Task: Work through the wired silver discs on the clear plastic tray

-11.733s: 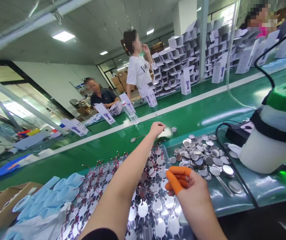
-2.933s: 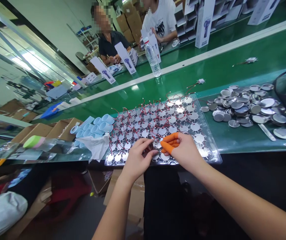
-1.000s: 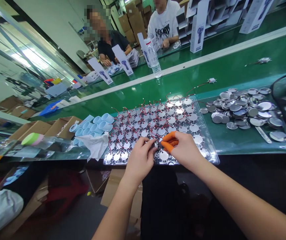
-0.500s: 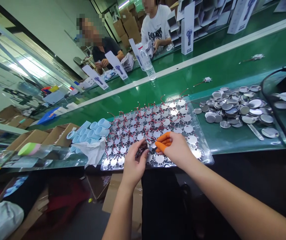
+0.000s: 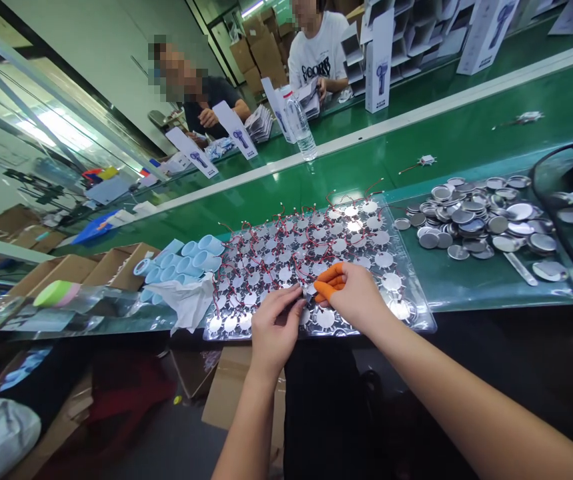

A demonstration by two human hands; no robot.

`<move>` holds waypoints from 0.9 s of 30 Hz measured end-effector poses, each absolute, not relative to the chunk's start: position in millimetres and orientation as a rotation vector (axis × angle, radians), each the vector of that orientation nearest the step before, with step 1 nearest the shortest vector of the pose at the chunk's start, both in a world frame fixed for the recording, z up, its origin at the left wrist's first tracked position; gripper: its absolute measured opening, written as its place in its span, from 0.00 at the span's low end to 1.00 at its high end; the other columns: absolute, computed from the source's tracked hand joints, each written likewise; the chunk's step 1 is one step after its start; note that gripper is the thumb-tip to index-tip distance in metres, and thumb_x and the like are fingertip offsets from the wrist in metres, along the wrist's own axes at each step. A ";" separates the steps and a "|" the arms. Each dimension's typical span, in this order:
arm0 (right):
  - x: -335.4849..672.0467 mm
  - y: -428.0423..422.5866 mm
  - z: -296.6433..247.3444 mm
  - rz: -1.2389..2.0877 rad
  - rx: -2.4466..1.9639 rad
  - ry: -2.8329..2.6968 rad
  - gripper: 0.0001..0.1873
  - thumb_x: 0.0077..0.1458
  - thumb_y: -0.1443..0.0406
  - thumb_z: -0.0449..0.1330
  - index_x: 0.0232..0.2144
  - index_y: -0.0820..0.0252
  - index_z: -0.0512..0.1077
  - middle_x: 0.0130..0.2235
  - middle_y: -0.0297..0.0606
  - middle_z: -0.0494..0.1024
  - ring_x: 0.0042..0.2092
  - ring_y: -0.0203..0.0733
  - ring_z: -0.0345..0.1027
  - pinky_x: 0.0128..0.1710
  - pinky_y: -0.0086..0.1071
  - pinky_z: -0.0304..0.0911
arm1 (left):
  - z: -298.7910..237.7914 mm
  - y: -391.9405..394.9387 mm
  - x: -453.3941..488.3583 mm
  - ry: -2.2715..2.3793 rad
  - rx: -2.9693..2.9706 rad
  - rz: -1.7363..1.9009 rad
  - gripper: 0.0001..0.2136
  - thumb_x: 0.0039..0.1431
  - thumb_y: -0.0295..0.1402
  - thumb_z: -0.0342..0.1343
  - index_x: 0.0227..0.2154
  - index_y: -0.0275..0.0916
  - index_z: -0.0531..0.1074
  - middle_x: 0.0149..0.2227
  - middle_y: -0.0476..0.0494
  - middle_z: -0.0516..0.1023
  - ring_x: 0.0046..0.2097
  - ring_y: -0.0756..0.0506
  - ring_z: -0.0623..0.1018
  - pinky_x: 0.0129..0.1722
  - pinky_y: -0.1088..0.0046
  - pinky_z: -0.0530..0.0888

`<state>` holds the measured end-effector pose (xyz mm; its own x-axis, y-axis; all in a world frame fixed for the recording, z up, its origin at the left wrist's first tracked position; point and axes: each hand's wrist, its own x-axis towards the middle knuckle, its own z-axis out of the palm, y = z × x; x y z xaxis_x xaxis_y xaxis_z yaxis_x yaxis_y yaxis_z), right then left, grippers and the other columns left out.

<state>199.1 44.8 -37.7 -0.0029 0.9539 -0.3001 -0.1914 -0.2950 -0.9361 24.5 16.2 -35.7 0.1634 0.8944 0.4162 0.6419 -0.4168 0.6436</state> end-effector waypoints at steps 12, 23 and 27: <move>206.7 45.9 -42.4 1.399 -1.418 -1.058 0.07 0.42 0.72 0.65 0.27 0.59 0.72 0.23 0.37 0.79 0.25 0.45 0.77 0.24 0.34 0.73 | -21.6 21.7 23.8 1.403 2.412 0.901 0.09 0.62 0.29 0.57 0.43 0.43 0.78 0.45 0.41 0.81 0.47 0.42 0.78 0.50 0.57 0.75; 207.0 45.2 -37.8 1.482 -1.318 -0.931 0.08 0.43 0.72 0.65 0.27 0.59 0.71 0.23 0.37 0.78 0.25 0.44 0.77 0.25 0.34 0.75 | -22.2 23.9 18.9 1.567 2.110 0.902 0.11 0.61 0.35 0.60 0.46 0.43 0.76 0.45 0.44 0.81 0.46 0.44 0.80 0.51 0.63 0.75; 205.8 45.6 -34.2 1.530 -1.283 -0.876 0.08 0.43 0.73 0.66 0.26 0.60 0.70 0.21 0.36 0.77 0.24 0.42 0.77 0.26 0.33 0.75 | -23.8 23.2 19.0 1.564 2.116 0.906 0.11 0.61 0.35 0.60 0.46 0.43 0.77 0.46 0.43 0.81 0.47 0.44 0.80 0.51 0.63 0.75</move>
